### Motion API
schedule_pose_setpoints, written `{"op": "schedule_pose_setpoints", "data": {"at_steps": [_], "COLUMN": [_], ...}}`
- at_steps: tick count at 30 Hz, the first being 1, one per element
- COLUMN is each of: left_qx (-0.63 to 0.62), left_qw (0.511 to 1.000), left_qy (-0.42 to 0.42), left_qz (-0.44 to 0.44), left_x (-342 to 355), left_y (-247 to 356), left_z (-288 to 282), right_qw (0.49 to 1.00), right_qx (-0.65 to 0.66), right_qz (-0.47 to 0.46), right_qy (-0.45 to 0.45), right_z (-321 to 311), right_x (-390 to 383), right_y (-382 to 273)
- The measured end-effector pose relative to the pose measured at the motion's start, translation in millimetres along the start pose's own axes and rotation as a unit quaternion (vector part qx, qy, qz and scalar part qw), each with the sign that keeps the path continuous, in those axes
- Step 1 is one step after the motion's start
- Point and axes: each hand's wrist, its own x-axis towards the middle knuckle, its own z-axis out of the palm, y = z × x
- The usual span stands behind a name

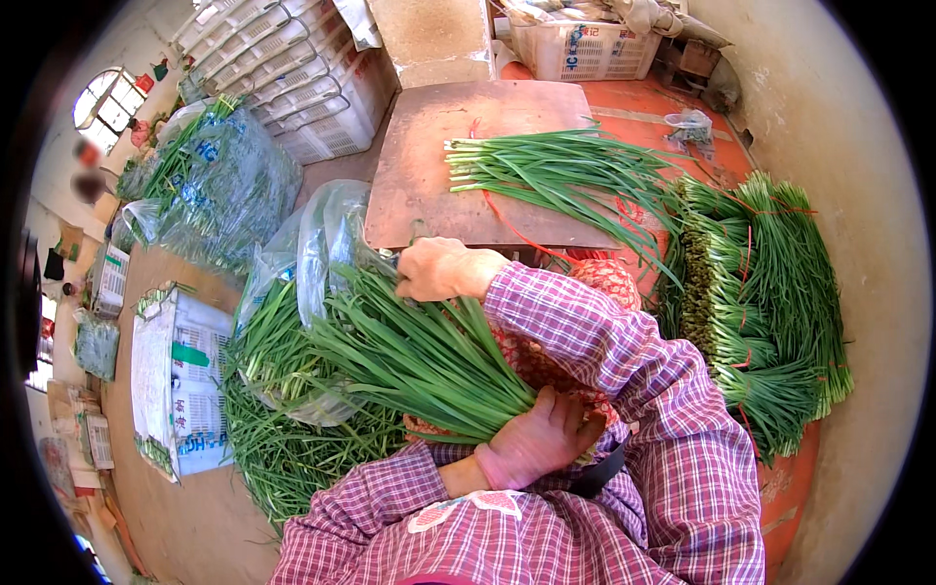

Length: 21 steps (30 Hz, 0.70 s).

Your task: The person is bundling scallions by hand, securing them with red ties and placing the finished bundles into a plastic bag.

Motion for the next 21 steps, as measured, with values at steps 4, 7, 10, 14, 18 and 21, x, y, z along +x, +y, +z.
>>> {"op": "schedule_pose_setpoints", "data": {"at_steps": [4, 7, 10, 14, 18, 21], "left_qx": [0.012, 0.011, 0.006, 0.010, 0.011, 0.006], "left_qw": [1.000, 1.000, 0.999, 1.000, 0.999, 1.000], "left_qy": [-0.005, -0.019, -0.032, -0.027, -0.029, -0.017], "left_qz": [-0.002, -0.004, -0.003, 0.000, -0.008, -0.011], "left_x": [-1.4, -0.5, 1.0, 0.8, -1.5, 0.6], "left_y": [-3.0, -1.0, 0.2, -0.1, -1.8, 0.7], "left_z": [-0.1, 0.3, -1.7, -0.7, 1.6, 4.8], "right_qw": [0.996, 0.996, 0.995, 0.984, 0.964, 0.991], "right_qx": [-0.020, 0.013, 0.036, 0.140, 0.244, 0.110], "right_qz": [0.063, 0.059, 0.015, 0.048, 0.074, -0.054], "right_qy": [-0.057, -0.067, -0.090, -0.103, -0.075, 0.062], "right_z": [2.5, 3.6, 5.7, 3.9, -1.3, 13.0], "right_x": [-2.3, -5.5, -7.5, -15.5, -26.3, -33.3], "right_y": [2.4, 8.0, 17.4, 20.3, 11.2, 16.1]}}
